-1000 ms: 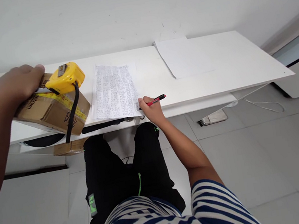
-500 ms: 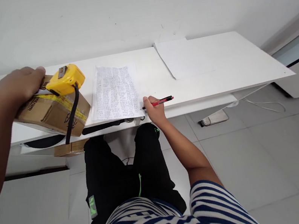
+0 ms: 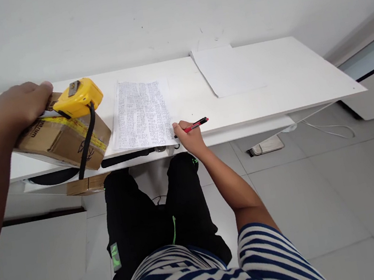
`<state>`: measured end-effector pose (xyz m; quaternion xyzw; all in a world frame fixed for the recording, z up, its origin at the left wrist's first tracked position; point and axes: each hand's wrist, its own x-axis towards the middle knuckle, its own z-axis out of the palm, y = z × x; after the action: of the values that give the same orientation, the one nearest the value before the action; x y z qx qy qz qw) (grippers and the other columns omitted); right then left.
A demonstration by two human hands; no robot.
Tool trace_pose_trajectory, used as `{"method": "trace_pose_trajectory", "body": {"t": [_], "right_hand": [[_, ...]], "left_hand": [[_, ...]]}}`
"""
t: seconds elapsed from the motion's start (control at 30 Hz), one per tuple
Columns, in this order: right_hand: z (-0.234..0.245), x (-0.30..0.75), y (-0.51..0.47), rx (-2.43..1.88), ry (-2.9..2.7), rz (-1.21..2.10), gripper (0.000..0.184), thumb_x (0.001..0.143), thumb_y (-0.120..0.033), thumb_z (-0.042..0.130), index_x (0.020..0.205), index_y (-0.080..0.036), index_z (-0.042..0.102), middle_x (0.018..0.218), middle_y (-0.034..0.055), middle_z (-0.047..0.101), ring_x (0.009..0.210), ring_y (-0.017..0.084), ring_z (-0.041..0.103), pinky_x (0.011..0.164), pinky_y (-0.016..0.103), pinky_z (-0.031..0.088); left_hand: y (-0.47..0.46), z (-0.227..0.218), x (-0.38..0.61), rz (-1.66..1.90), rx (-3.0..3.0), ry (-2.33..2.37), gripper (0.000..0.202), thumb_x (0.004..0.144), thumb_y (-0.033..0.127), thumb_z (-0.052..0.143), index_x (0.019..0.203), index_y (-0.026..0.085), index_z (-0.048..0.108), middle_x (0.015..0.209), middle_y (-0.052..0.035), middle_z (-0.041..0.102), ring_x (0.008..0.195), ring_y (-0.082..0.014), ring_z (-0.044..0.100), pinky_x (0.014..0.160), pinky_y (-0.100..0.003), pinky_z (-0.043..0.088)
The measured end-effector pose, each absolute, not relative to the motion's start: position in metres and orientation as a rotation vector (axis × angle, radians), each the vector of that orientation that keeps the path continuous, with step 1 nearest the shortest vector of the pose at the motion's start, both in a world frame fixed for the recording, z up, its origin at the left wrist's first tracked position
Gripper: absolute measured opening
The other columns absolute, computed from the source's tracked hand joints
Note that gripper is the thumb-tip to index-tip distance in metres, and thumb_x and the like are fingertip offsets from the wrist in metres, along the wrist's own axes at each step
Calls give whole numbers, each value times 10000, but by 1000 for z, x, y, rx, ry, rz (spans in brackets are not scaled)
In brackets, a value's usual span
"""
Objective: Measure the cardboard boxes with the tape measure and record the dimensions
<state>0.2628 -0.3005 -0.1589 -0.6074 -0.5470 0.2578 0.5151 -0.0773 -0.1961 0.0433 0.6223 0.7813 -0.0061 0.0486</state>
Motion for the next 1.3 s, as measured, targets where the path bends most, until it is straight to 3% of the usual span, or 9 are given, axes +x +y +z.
{"method": "trace_pose_trajectory", "body": {"t": [0.43,0.6,0.73,0.8,0.87,0.97,1.1,1.2,1.3], "right_hand": [[-161,262,-302,-1453,-1271,589,515,898,-549,618,562,-252,364,551,-50,387,586,133,389,576,284,349],[-161,269,-291,-1456,-1225,662,453,937,-628,498,707,-240,541,604,-32,481,577,153,445,579,298,396],[-157,280,-267,-1645,-1542,329,290,936,-435,554,1053,-206,689,1045,99,656,774,203,576,701,357,479],[-151,279,-256,-1826,-1686,210,362,918,-304,520,1214,-196,697,1273,160,606,856,235,619,751,398,504],[-137,268,-250,-1903,-1734,247,484,911,-264,496,1362,-172,645,1357,202,565,939,280,657,790,434,534],[-103,231,-251,-1603,-1722,489,583,959,-426,520,1480,-165,552,1385,212,587,1052,302,679,850,440,582],[-45,162,-256,-1191,-1562,1045,774,970,-714,461,1599,-271,373,1358,144,659,811,210,724,670,361,613],[-14,126,-256,-1123,-1558,1131,746,923,-661,592,1529,-244,467,1231,121,709,795,208,716,641,343,612],[-5,116,-263,-1003,-1742,847,521,902,-475,657,1366,-241,617,1269,108,696,1039,254,706,861,420,634]], "left_hand": [[-195,39,-78,26,1892,2431,630,1072,551,233,1427,179,597,1522,-139,606,1347,-367,562,1143,-599,408],[-202,34,-83,119,1931,2361,663,1044,590,284,1431,185,637,1503,-164,619,1342,-394,578,1103,-563,444],[-204,29,-88,184,1921,2351,657,1017,614,312,1373,209,688,1429,-172,670,1273,-401,629,1042,-525,479],[-205,27,-90,212,1922,2332,654,1017,606,305,1353,208,701,1412,-176,683,1248,-404,643,1025,-527,486],[-206,27,-93,229,1920,2311,644,1018,592,305,1329,205,715,1395,-178,696,1234,-407,650,1015,-532,489],[-207,27,-95,248,1916,2292,620,1015,576,316,1278,207,739,1369,-178,714,1229,-411,652,1023,-544,477],[-209,28,-97,272,1914,2306,603,1012,568,322,1249,210,745,1352,-174,726,1218,-408,660,1045,-556,456],[-211,29,-98,281,1902,2300,597,1011,576,321,1245,220,739,1370,-162,720,1221,-391,668,1024,-519,476],[-213,30,-99,296,1886,2263,592,1017,585,318,1253,228,726,1373,-142,723,1217,-364,679,1013,-480,492]]}}
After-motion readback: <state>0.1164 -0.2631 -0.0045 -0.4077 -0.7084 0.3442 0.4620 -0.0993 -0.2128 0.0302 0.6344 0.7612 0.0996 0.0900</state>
